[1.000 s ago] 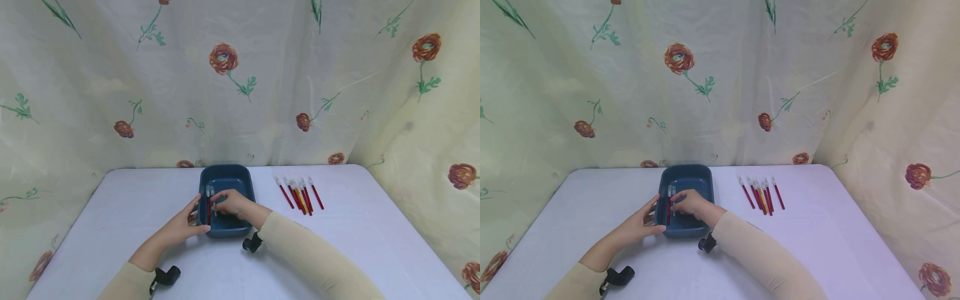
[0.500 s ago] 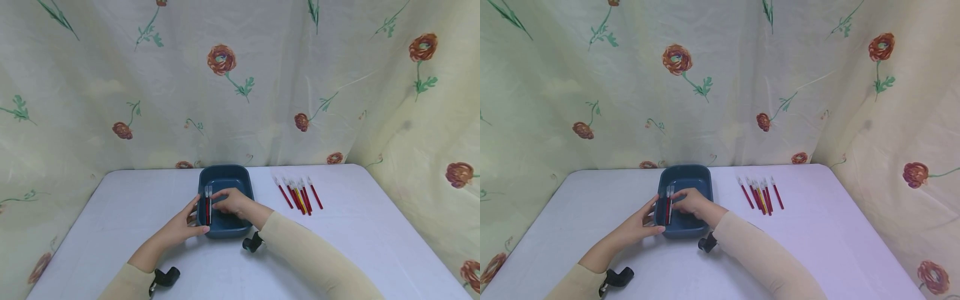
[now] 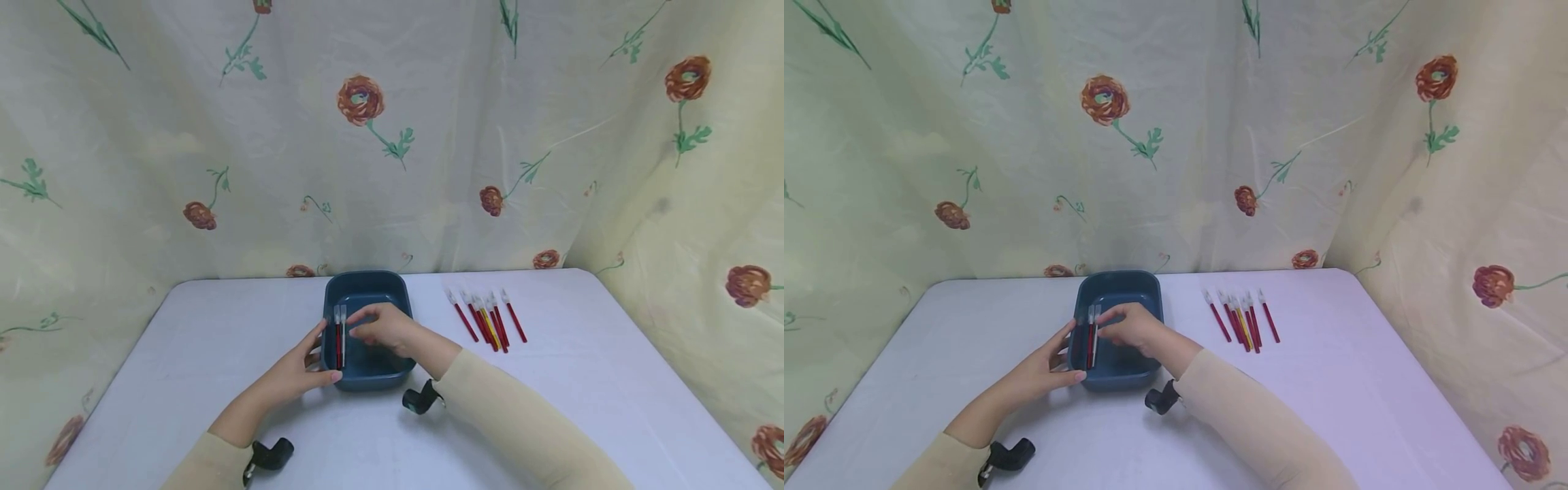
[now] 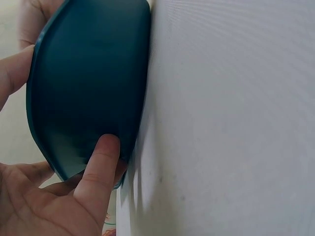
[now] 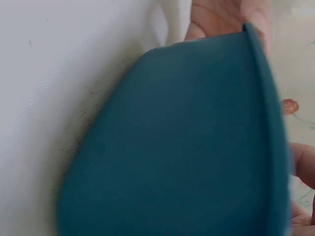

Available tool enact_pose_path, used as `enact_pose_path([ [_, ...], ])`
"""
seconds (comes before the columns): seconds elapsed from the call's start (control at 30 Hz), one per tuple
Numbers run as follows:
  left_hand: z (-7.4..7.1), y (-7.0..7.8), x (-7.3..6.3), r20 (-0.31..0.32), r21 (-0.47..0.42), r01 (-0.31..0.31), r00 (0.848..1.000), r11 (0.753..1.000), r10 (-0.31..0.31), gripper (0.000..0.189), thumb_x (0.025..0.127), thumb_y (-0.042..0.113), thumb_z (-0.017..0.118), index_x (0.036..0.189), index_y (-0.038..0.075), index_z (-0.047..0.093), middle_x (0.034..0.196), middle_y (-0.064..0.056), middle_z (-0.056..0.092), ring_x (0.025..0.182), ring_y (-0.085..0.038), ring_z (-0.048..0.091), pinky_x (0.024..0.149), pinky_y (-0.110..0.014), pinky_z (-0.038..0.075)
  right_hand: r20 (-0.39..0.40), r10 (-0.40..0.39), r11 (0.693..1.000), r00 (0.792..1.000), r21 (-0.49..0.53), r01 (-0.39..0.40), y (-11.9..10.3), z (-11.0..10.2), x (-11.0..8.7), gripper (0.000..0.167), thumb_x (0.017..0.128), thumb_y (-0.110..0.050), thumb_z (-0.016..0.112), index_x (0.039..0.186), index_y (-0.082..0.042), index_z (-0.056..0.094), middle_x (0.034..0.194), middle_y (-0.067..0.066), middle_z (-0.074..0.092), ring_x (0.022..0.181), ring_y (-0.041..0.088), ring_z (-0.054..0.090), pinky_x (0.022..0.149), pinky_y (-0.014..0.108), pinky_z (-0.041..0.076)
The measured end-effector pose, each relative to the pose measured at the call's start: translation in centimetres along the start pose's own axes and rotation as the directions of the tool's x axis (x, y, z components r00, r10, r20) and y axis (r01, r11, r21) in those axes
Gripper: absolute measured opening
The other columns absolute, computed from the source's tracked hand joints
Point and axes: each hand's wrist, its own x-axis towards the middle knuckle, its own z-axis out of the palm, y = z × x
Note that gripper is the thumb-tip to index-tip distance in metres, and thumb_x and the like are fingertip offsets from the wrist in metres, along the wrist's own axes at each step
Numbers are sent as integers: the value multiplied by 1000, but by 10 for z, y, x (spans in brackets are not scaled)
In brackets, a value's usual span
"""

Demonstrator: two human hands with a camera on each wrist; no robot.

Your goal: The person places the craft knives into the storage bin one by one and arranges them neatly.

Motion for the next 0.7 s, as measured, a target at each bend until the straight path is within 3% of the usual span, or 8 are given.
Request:
enact_pose_path([
  [0.27,-1,1,-1,1,-6,-4,1000,1000,4,105,85,32,82,162,25,12,161,-23,25,142,-47,34,106,-56,42,21,-60,998,998,-11,60,-2,-8,-11,31,91,-11,73,121,-2,69,109,8,69,102,30,66,91,40,55],
  [0.5,0,0,-1,-3,-3,-6,1000,1000,6,105,85,33,82,162,25,11,162,-23,24,143,-47,33,107,-56,40,21,-61,998,998,-18,62,-6,-20,-22,27,93,-14,72,119,-7,70,111,9,69,110,40,64,98,48,50],
  [0.7,2,-1,1,-14,5,0,1000,1000,0,106,84,34,83,162,25,12,162,-22,24,143,-47,33,107,-57,40,-11,-93,995,996,-34,92,-8,-30,-35,24,94,-15,71,118,-10,71,106,7,69,111,37,64,95,43,54],
])
